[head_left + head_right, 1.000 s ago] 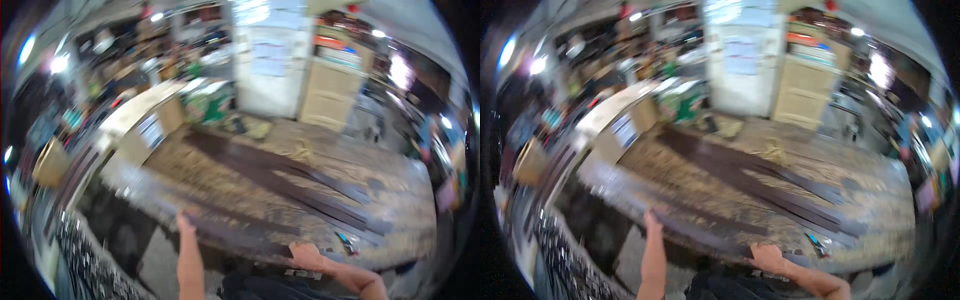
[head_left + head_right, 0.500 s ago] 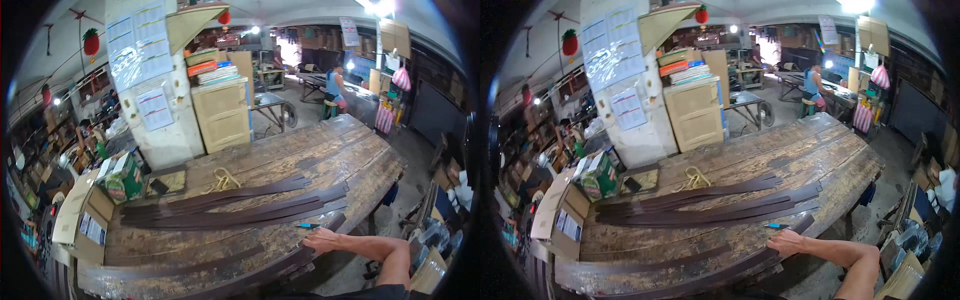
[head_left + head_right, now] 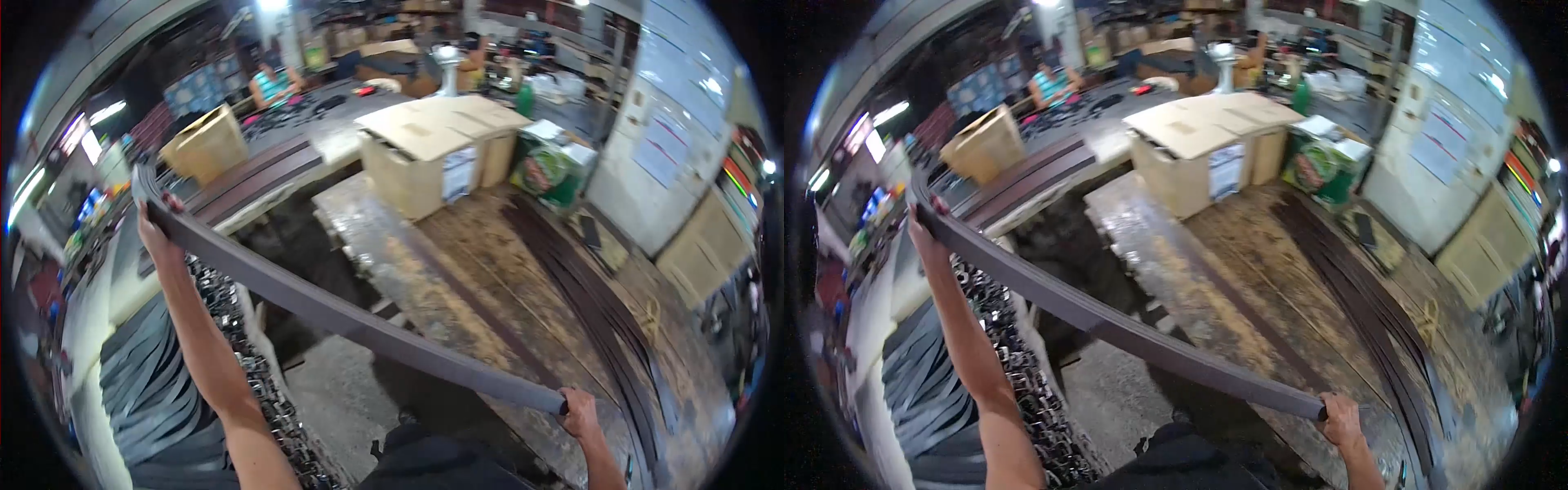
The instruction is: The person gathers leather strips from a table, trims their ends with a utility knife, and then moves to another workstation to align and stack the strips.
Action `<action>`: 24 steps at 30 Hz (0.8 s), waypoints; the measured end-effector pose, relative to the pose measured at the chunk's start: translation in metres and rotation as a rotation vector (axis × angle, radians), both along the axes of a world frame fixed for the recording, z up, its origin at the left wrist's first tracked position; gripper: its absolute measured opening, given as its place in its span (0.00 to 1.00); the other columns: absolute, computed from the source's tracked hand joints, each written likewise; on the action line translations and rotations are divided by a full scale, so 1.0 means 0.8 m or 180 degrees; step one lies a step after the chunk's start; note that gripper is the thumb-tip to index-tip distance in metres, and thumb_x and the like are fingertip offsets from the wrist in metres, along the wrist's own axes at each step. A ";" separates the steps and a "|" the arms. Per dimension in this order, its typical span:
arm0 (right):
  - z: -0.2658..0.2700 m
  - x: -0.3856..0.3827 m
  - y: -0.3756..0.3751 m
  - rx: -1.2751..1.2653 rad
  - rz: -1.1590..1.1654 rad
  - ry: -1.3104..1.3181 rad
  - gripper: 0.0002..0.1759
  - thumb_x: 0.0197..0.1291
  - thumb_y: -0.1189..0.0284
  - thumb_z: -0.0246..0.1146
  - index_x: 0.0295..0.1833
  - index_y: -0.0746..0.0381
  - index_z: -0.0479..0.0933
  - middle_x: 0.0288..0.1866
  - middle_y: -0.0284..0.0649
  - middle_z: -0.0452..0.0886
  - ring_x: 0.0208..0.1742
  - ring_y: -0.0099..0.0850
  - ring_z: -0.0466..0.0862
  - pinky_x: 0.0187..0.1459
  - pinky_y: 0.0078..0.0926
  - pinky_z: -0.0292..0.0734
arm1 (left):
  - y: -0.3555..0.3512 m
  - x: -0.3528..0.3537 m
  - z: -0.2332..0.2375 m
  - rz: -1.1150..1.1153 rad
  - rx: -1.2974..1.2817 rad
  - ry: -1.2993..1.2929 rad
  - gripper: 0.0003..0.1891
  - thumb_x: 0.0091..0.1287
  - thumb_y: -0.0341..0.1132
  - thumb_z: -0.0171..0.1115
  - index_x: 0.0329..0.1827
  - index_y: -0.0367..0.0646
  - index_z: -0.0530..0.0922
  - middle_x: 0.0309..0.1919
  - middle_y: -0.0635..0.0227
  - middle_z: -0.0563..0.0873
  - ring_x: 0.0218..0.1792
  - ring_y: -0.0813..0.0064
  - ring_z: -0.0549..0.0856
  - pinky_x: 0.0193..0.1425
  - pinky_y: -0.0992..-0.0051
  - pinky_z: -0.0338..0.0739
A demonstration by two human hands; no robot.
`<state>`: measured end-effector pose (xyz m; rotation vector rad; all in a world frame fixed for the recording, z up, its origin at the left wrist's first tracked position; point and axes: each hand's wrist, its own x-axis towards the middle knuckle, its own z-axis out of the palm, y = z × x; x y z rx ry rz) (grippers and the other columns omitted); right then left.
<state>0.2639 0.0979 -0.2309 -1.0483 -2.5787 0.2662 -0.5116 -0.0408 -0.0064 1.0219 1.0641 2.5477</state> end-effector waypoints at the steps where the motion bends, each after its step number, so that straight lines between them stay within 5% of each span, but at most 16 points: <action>1: 0.006 -0.037 0.019 0.0037 0.0139 0.0132 0.24 0.32 0.79 0.70 0.43 0.62 0.76 0.30 0.48 0.80 0.34 0.50 0.80 0.35 0.45 0.75 | -0.019 -0.012 0.038 0.0531 0.0042 0.0258 0.26 0.75 0.50 0.45 0.48 0.29 0.73 0.33 0.59 0.78 0.34 0.66 0.77 0.39 0.70 0.72; 2: 0.018 -0.073 0.038 0.0000 0.0216 0.0052 0.25 0.33 0.77 0.71 0.44 0.61 0.77 0.31 0.48 0.80 0.34 0.50 0.80 0.37 0.45 0.74 | -0.053 -0.051 0.067 0.0193 0.0091 0.0526 0.25 0.75 0.48 0.45 0.49 0.28 0.73 0.34 0.57 0.79 0.33 0.66 0.78 0.41 0.68 0.74; 4: 0.049 -0.143 0.070 -0.0075 0.0368 -0.0102 0.26 0.35 0.74 0.74 0.46 0.59 0.77 0.33 0.48 0.80 0.35 0.50 0.80 0.40 0.45 0.73 | -0.119 -0.105 0.131 0.0670 0.0115 0.0292 0.25 0.75 0.48 0.43 0.49 0.28 0.73 0.34 0.56 0.78 0.33 0.64 0.78 0.44 0.65 0.75; 6: 0.082 -0.214 0.100 0.0394 0.0566 0.0219 0.27 0.33 0.74 0.75 0.45 0.59 0.77 0.34 0.46 0.80 0.36 0.48 0.80 0.41 0.44 0.73 | -0.197 -0.150 0.185 0.0147 0.0159 0.0645 0.24 0.75 0.46 0.43 0.49 0.27 0.70 0.34 0.55 0.77 0.36 0.64 0.77 0.47 0.64 0.76; 9: 0.150 -0.317 0.155 0.0650 0.1001 0.0748 0.27 0.31 0.76 0.74 0.44 0.59 0.76 0.36 0.43 0.80 0.38 0.47 0.79 0.41 0.42 0.72 | -0.285 -0.150 0.249 0.1363 0.0262 0.0468 0.22 0.75 0.42 0.42 0.53 0.25 0.69 0.38 0.53 0.77 0.41 0.61 0.78 0.53 0.65 0.76; 10: 0.130 -0.339 0.199 -0.0166 0.0802 0.1195 0.28 0.30 0.78 0.72 0.44 0.59 0.76 0.36 0.43 0.79 0.38 0.46 0.79 0.40 0.41 0.72 | -0.322 -0.164 0.258 0.1396 0.0283 0.0745 0.21 0.75 0.40 0.43 0.54 0.25 0.69 0.40 0.53 0.77 0.42 0.60 0.78 0.54 0.64 0.76; 12: 0.147 -0.409 0.237 0.0117 0.1119 0.1456 0.29 0.27 0.79 0.70 0.45 0.59 0.75 0.37 0.44 0.79 0.39 0.46 0.79 0.40 0.40 0.71 | -0.430 -0.210 0.280 0.1240 0.0075 0.1291 0.20 0.73 0.37 0.47 0.56 0.24 0.69 0.43 0.50 0.78 0.47 0.59 0.80 0.58 0.63 0.76; 13: 0.196 -0.458 0.236 0.1246 0.1633 0.1306 0.30 0.26 0.79 0.69 0.46 0.59 0.74 0.37 0.45 0.78 0.40 0.46 0.79 0.40 0.39 0.71 | -0.486 -0.231 0.294 0.0602 -0.0164 0.1410 0.20 0.73 0.39 0.48 0.56 0.27 0.71 0.45 0.49 0.79 0.48 0.60 0.80 0.58 0.64 0.76; 19: 0.262 -0.670 0.337 0.2084 0.1854 0.1534 0.35 0.26 0.80 0.66 0.51 0.60 0.73 0.43 0.46 0.78 0.46 0.49 0.78 0.49 0.39 0.71 | -0.569 -0.190 0.301 0.2325 -0.0295 0.1578 0.24 0.72 0.43 0.47 0.53 0.25 0.73 0.46 0.51 0.80 0.50 0.59 0.80 0.58 0.60 0.76; 24: 0.330 -0.863 0.434 0.1870 0.2629 0.1871 0.30 0.32 0.78 0.70 0.49 0.63 0.73 0.41 0.47 0.79 0.44 0.47 0.82 0.49 0.37 0.73 | -0.610 -0.214 0.330 0.2781 0.0104 0.1441 0.29 0.69 0.45 0.46 0.56 0.21 0.70 0.49 0.45 0.79 0.54 0.53 0.79 0.65 0.55 0.72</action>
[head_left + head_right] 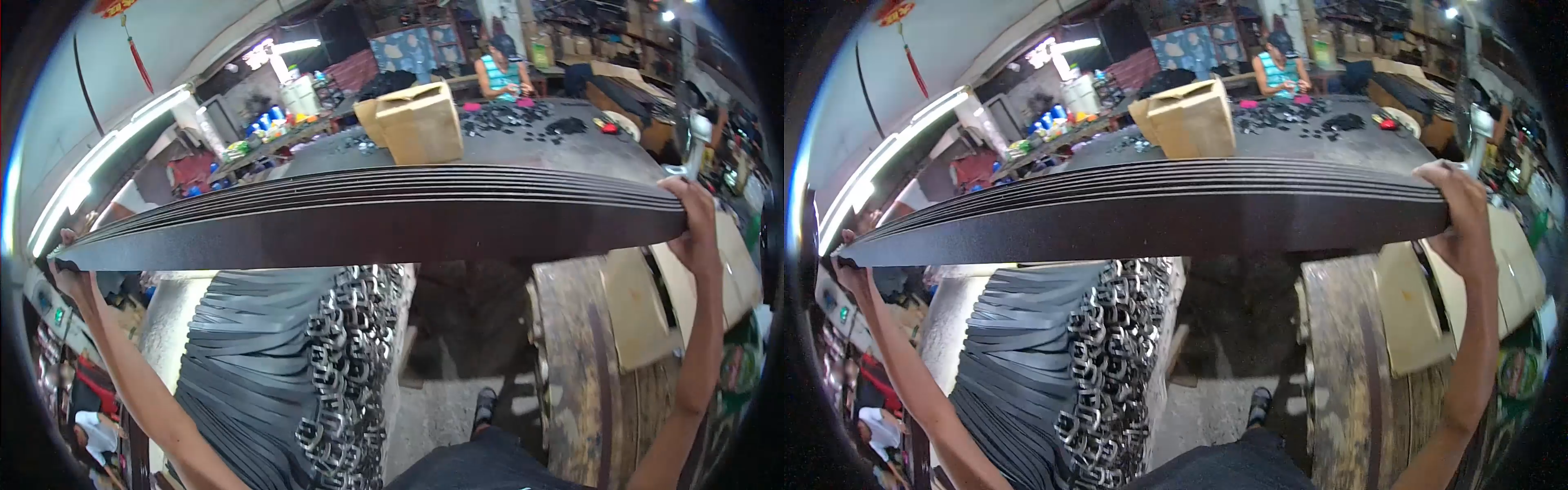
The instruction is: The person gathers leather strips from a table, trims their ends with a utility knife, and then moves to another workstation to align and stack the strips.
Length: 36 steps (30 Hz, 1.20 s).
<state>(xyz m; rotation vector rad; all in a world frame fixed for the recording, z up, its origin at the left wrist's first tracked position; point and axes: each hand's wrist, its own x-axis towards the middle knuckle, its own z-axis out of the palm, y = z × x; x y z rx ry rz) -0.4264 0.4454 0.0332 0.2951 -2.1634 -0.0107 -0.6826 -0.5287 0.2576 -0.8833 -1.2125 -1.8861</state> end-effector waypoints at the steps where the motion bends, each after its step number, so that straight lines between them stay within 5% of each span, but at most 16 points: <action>1: 0.013 -0.033 0.006 0.0052 0.0072 0.0107 0.29 0.33 0.78 0.70 0.48 0.63 0.73 0.42 0.47 0.79 0.44 0.47 0.82 0.48 0.37 0.74 | -0.009 -0.012 0.013 0.0076 -0.0024 0.0054 0.29 0.69 0.45 0.45 0.57 0.20 0.70 0.50 0.44 0.79 0.55 0.52 0.79 0.66 0.55 0.72; 5: 0.022 -0.153 0.059 -0.0142 -0.0062 -0.0164 0.34 0.34 0.79 0.71 0.55 0.60 0.74 0.52 0.45 0.81 0.58 0.46 0.78 0.62 0.39 0.67 | 0.013 -0.058 0.014 -0.0362 0.0102 0.0187 0.30 0.70 0.45 0.44 0.57 0.19 0.69 0.51 0.43 0.78 0.54 0.52 0.79 0.65 0.57 0.73; 8: -0.006 -0.230 0.097 0.0069 -0.0164 -0.0398 0.38 0.31 0.78 0.74 0.58 0.60 0.75 0.57 0.43 0.79 0.62 0.43 0.75 0.64 0.38 0.66 | 0.059 -0.108 -0.001 0.0595 0.0504 -0.0257 0.27 0.71 0.44 0.39 0.51 0.21 0.72 0.47 0.45 0.79 0.50 0.54 0.81 0.60 0.60 0.76; 10: -0.023 -0.269 0.110 0.0210 -0.0174 -0.0638 0.39 0.30 0.78 0.74 0.58 0.60 0.75 0.58 0.43 0.79 0.62 0.43 0.75 0.65 0.38 0.66 | 0.104 -0.161 -0.048 0.0913 0.0110 -0.0334 0.26 0.72 0.42 0.37 0.47 0.25 0.76 0.41 0.49 0.83 0.46 0.56 0.83 0.55 0.63 0.78; 12: -0.038 -0.306 0.112 0.0069 -0.0027 -0.0780 0.37 0.30 0.78 0.75 0.55 0.61 0.76 0.55 0.45 0.80 0.60 0.45 0.77 0.63 0.38 0.67 | 0.241 -0.191 -0.091 0.1960 0.0252 -0.0907 0.27 0.75 0.47 0.34 0.49 0.32 0.77 0.38 0.53 0.84 0.43 0.60 0.83 0.54 0.63 0.79; 14: -0.058 -0.351 0.120 0.0064 0.0082 -0.0905 0.34 0.31 0.77 0.75 0.52 0.62 0.77 0.51 0.46 0.81 0.56 0.46 0.78 0.59 0.39 0.69 | 0.263 -0.275 -0.139 0.1796 0.0690 -0.1012 0.30 0.77 0.54 0.29 0.57 0.35 0.70 0.40 0.55 0.83 0.40 0.60 0.84 0.46 0.62 0.81; 17: -0.080 -0.415 0.123 -0.0109 0.0177 -0.1294 0.26 0.34 0.75 0.75 0.46 0.62 0.77 0.39 0.45 0.83 0.43 0.46 0.82 0.49 0.38 0.73 | 0.312 -0.405 -0.225 0.1642 0.1136 -0.1586 0.29 0.77 0.58 0.32 0.47 0.42 0.75 0.39 0.64 0.83 0.39 0.66 0.82 0.51 0.63 0.79; 19: -0.102 -0.454 0.133 -0.0124 0.0165 -0.1549 0.25 0.35 0.74 0.75 0.44 0.62 0.79 0.37 0.46 0.83 0.41 0.47 0.82 0.45 0.39 0.74 | 0.366 -0.480 -0.296 0.1498 0.1607 -0.1875 0.28 0.76 0.59 0.38 0.51 0.42 0.75 0.46 0.66 0.81 0.45 0.68 0.80 0.56 0.65 0.76; 25: -0.205 -0.560 0.160 -0.0213 -0.0515 -0.2352 0.22 0.38 0.66 0.76 0.41 0.63 0.81 0.34 0.47 0.83 0.38 0.47 0.82 0.40 0.42 0.72 | 0.469 -0.661 -0.539 0.1194 0.1972 -0.2943 0.43 0.72 0.66 0.38 0.71 0.31 0.61 0.68 0.54 0.70 0.66 0.56 0.70 0.72 0.58 0.63; 30: -0.263 -0.636 0.171 -0.0414 -0.0715 -0.2763 0.25 0.31 0.68 0.78 0.40 0.64 0.81 0.32 0.48 0.83 0.38 0.49 0.82 0.41 0.43 0.73 | 0.528 -0.737 -0.628 0.1694 0.1993 -0.4008 0.46 0.69 0.68 0.42 0.66 0.25 0.66 0.64 0.49 0.73 0.61 0.56 0.76 0.66 0.57 0.69; 36: -0.302 -0.706 0.175 -0.0562 -0.0777 -0.2921 0.26 0.27 0.67 0.80 0.34 0.66 0.78 0.28 0.51 0.81 0.33 0.51 0.81 0.38 0.44 0.75 | 0.537 -0.817 -0.718 0.2340 0.1827 -0.4018 0.43 0.71 0.65 0.43 0.59 0.23 0.72 0.58 0.45 0.78 0.57 0.50 0.79 0.62 0.58 0.71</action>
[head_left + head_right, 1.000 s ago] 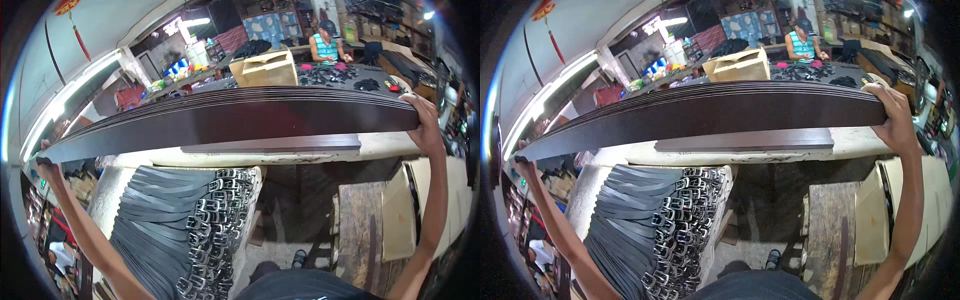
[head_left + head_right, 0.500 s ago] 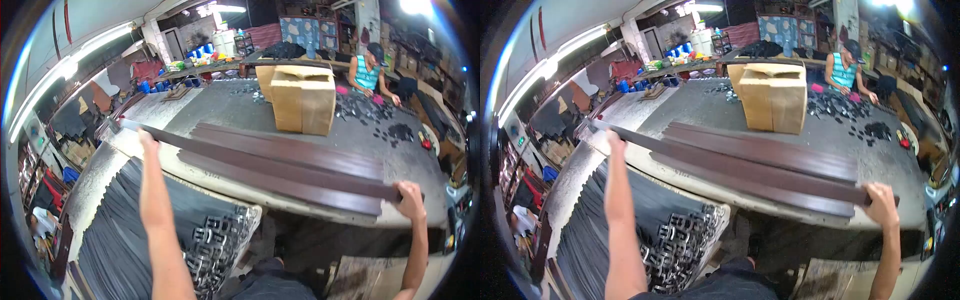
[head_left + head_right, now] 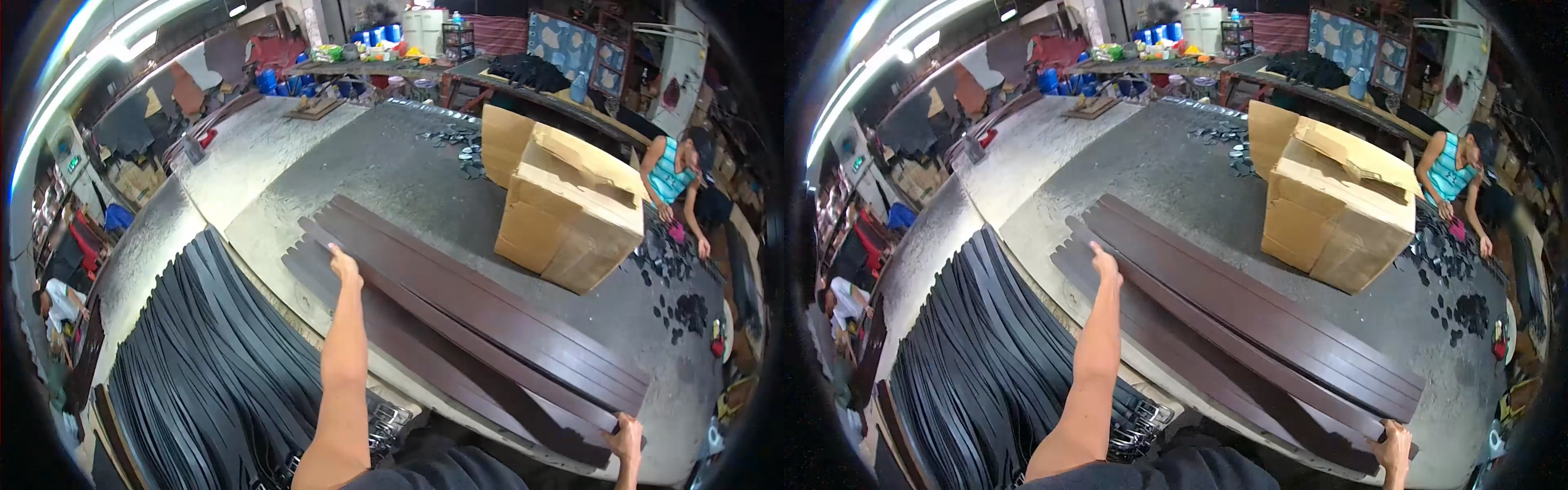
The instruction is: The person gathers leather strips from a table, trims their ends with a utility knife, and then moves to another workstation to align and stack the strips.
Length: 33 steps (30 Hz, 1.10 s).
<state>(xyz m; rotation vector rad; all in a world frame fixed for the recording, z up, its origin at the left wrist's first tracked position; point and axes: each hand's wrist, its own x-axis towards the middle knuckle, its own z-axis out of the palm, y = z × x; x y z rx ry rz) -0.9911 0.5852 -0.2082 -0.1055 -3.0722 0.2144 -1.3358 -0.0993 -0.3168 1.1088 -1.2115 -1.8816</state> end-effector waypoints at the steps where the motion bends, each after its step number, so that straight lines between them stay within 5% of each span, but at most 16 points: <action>1: -0.010 -0.009 0.005 0.0007 -0.0013 -0.0204 0.26 0.28 0.67 0.80 0.35 0.66 0.78 0.28 0.51 0.80 0.34 0.52 0.81 0.38 0.44 0.74 | -0.004 -0.008 -0.022 -0.0123 -0.0324 -0.0614 0.38 0.72 0.60 0.46 0.62 0.25 0.70 0.61 0.42 0.76 0.59 0.48 0.77 0.63 0.59 0.71; 3: -0.029 -0.027 0.022 0.0054 -0.0025 -0.0564 0.28 0.29 0.65 0.81 0.36 0.66 0.78 0.28 0.50 0.80 0.35 0.53 0.81 0.40 0.45 0.73 | 0.013 -0.009 -0.025 -0.0069 0.0025 -0.1446 0.33 0.74 0.53 0.47 0.67 0.29 0.66 0.65 0.43 0.72 0.63 0.49 0.74 0.67 0.60 0.68; 7: -0.084 -0.035 0.054 0.0165 0.0120 -0.0509 0.28 0.27 0.65 0.81 0.35 0.66 0.78 0.30 0.51 0.80 0.36 0.53 0.80 0.40 0.45 0.75 | 0.008 -0.015 -0.039 -0.0252 -0.0462 -0.1543 0.28 0.76 0.45 0.45 0.71 0.34 0.63 0.68 0.48 0.70 0.68 0.51 0.70 0.70 0.61 0.64; 9: -0.043 -0.049 0.017 0.0225 -0.0387 -0.1498 0.28 0.49 0.48 0.72 0.39 0.64 0.81 0.36 0.53 0.85 0.40 0.48 0.85 0.45 0.46 0.78 | 0.017 -0.008 -0.023 -0.0206 -0.0371 -0.1199 0.26 0.76 0.44 0.45 0.70 0.34 0.64 0.67 0.47 0.71 0.68 0.51 0.70 0.70 0.61 0.64; 14: -0.102 -0.056 0.049 0.0407 0.0179 -0.0818 0.25 0.47 0.52 0.74 0.31 0.65 0.78 0.33 0.49 0.83 0.35 0.50 0.83 0.39 0.44 0.78 | -0.009 -0.024 -0.041 -0.0178 -0.0367 -0.1075 0.27 0.76 0.42 0.45 0.71 0.33 0.62 0.67 0.46 0.70 0.68 0.50 0.70 0.70 0.61 0.65; 20: -0.145 -0.049 0.079 0.0488 0.0558 -0.0212 0.26 0.45 0.54 0.75 0.42 0.63 0.80 0.35 0.46 0.83 0.40 0.48 0.82 0.42 0.45 0.78 | 0.023 -0.028 -0.022 0.0065 -0.1298 -0.1631 0.31 0.71 0.38 0.53 0.73 0.31 0.58 0.70 0.45 0.64 0.70 0.48 0.65 0.74 0.62 0.57; 25: -0.139 -0.044 0.066 0.0301 -0.0033 -0.0577 0.29 0.45 0.55 0.76 0.51 0.58 0.80 0.41 0.46 0.83 0.45 0.48 0.82 0.47 0.46 0.78 | 0.030 -0.036 -0.059 0.0309 -0.1552 -0.1187 0.32 0.68 0.32 0.54 0.72 0.26 0.57 0.72 0.44 0.62 0.73 0.51 0.59 0.78 0.63 0.51; 30: -0.106 -0.044 0.024 0.0351 -0.0223 -0.0504 0.28 0.44 0.57 0.76 0.51 0.57 0.81 0.43 0.48 0.83 0.48 0.50 0.81 0.50 0.46 0.77 | 0.030 -0.019 -0.070 0.0132 -0.1352 -0.0978 0.30 0.69 0.29 0.52 0.74 0.30 0.56 0.71 0.46 0.65 0.72 0.52 0.65 0.75 0.65 0.57; 33: -0.141 -0.036 0.056 0.0325 -0.0205 -0.0472 0.29 0.44 0.57 0.76 0.52 0.58 0.81 0.46 0.51 0.82 0.50 0.51 0.81 0.51 0.46 0.76 | 0.051 -0.007 -0.052 0.0103 -0.1138 -0.0678 0.31 0.66 0.26 0.53 0.73 0.28 0.57 0.70 0.43 0.65 0.72 0.53 0.65 0.75 0.66 0.58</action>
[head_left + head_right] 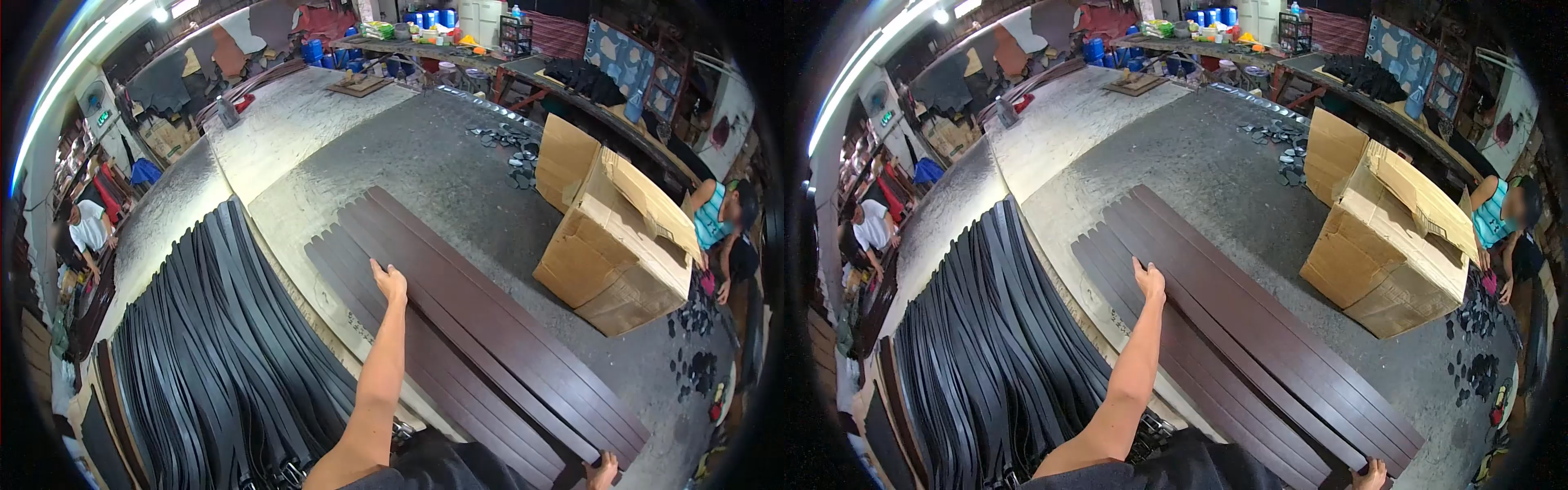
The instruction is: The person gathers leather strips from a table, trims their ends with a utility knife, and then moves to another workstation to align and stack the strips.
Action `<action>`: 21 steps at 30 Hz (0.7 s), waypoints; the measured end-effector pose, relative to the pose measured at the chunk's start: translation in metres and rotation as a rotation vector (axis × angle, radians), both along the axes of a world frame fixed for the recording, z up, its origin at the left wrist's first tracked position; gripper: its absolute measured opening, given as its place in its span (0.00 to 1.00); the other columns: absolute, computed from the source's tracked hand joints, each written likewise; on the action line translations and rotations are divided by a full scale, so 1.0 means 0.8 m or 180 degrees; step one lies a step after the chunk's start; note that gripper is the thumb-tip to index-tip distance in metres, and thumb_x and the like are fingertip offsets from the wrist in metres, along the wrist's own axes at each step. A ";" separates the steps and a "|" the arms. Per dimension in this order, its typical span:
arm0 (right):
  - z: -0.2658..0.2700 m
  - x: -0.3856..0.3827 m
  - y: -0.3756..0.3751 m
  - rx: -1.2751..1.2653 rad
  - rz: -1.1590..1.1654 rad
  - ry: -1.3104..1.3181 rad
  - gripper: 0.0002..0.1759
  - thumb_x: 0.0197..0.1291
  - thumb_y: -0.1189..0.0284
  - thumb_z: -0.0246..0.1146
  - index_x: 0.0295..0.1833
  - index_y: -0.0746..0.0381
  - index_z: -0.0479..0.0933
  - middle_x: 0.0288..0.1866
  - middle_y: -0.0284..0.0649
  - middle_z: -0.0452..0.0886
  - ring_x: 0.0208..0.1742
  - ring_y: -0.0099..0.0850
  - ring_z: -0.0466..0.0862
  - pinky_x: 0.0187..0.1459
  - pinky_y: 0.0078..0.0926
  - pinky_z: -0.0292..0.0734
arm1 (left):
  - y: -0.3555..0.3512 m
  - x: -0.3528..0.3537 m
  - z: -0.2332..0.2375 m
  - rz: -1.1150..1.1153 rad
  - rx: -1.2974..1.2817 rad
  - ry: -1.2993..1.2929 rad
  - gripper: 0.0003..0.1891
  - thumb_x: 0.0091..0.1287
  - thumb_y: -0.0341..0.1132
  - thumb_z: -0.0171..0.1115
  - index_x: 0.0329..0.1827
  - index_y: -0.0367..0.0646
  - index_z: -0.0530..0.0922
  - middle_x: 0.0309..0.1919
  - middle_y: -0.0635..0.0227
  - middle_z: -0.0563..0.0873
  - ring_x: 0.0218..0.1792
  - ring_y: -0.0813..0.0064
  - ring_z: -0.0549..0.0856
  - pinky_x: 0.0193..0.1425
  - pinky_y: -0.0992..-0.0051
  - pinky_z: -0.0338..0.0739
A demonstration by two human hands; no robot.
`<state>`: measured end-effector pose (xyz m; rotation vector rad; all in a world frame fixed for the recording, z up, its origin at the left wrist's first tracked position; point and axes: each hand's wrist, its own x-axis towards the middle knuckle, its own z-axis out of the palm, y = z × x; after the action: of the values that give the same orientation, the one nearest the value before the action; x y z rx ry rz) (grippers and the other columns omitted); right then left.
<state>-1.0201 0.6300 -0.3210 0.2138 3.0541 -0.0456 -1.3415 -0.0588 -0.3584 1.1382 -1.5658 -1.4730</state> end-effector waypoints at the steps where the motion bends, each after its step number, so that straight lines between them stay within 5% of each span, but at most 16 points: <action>1: -0.011 0.004 0.011 0.0088 0.0108 0.0176 0.29 0.44 0.57 0.76 0.52 0.59 0.81 0.47 0.52 0.82 0.51 0.51 0.81 0.52 0.46 0.76 | 0.000 -0.001 0.004 -0.0023 0.0091 0.0108 0.31 0.66 0.25 0.52 0.73 0.29 0.57 0.70 0.43 0.66 0.71 0.53 0.66 0.74 0.66 0.59; 6: 0.015 0.000 -0.018 0.0094 -0.0042 -0.0058 0.31 0.48 0.56 0.74 0.58 0.57 0.79 0.55 0.53 0.81 0.55 0.52 0.80 0.59 0.43 0.75 | -0.013 0.003 -0.017 -0.0167 0.0189 0.0266 0.33 0.64 0.24 0.53 0.75 0.35 0.58 0.68 0.44 0.69 0.67 0.53 0.72 0.71 0.66 0.63; 9: 0.005 -0.004 -0.029 -0.0027 0.0060 0.0837 0.27 0.27 0.70 0.80 0.38 0.65 0.79 0.36 0.48 0.80 0.42 0.50 0.79 0.44 0.43 0.75 | -0.009 0.026 0.021 -0.0455 0.0458 0.0299 0.33 0.66 0.24 0.53 0.76 0.37 0.56 0.69 0.46 0.68 0.68 0.55 0.71 0.71 0.68 0.62; 12: 0.012 -0.006 -0.040 -0.0201 -0.0120 0.0684 0.26 0.29 0.73 0.77 0.40 0.63 0.78 0.39 0.49 0.80 0.44 0.50 0.79 0.46 0.43 0.74 | -0.023 0.007 -0.051 -0.0525 -0.0213 0.0231 0.31 0.68 0.24 0.49 0.75 0.30 0.53 0.72 0.45 0.63 0.72 0.58 0.66 0.74 0.70 0.58; 13: 0.015 -0.006 -0.041 -0.0203 -0.0081 0.0624 0.26 0.30 0.77 0.74 0.43 0.62 0.78 0.44 0.47 0.79 0.48 0.48 0.77 0.49 0.42 0.75 | -0.012 0.022 -0.026 -0.0692 -0.0190 -0.0031 0.30 0.68 0.24 0.48 0.73 0.27 0.55 0.71 0.43 0.64 0.71 0.57 0.67 0.74 0.68 0.59; 14: 0.008 -0.005 -0.033 -0.0218 0.0071 0.0724 0.25 0.32 0.78 0.72 0.44 0.62 0.79 0.43 0.47 0.79 0.47 0.48 0.78 0.50 0.42 0.75 | 0.022 0.044 0.024 -0.0803 -0.0065 -0.0144 0.28 0.68 0.25 0.48 0.72 0.25 0.56 0.69 0.42 0.66 0.70 0.54 0.69 0.73 0.66 0.61; 16: 0.026 -0.002 -0.048 -0.0207 0.0050 0.0869 0.23 0.36 0.76 0.71 0.44 0.62 0.79 0.42 0.47 0.79 0.46 0.49 0.78 0.48 0.44 0.75 | 0.057 0.046 -0.009 -0.0678 -0.0369 -0.0433 0.28 0.68 0.26 0.49 0.71 0.24 0.57 0.67 0.39 0.69 0.68 0.53 0.71 0.70 0.64 0.65; 21: 0.035 0.000 -0.050 -0.0144 0.0116 0.0731 0.27 0.34 0.71 0.76 0.45 0.63 0.77 0.38 0.44 0.81 0.47 0.45 0.79 0.54 0.42 0.72 | 0.224 0.133 0.026 -0.0932 0.0678 -0.0083 0.33 0.70 0.27 0.51 0.75 0.28 0.48 0.70 0.44 0.63 0.66 0.55 0.71 0.70 0.66 0.64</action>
<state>-1.0200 0.5903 -0.2930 0.1600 3.2803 -0.1467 -1.2348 0.1201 -0.3373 1.0816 -1.6785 -1.8612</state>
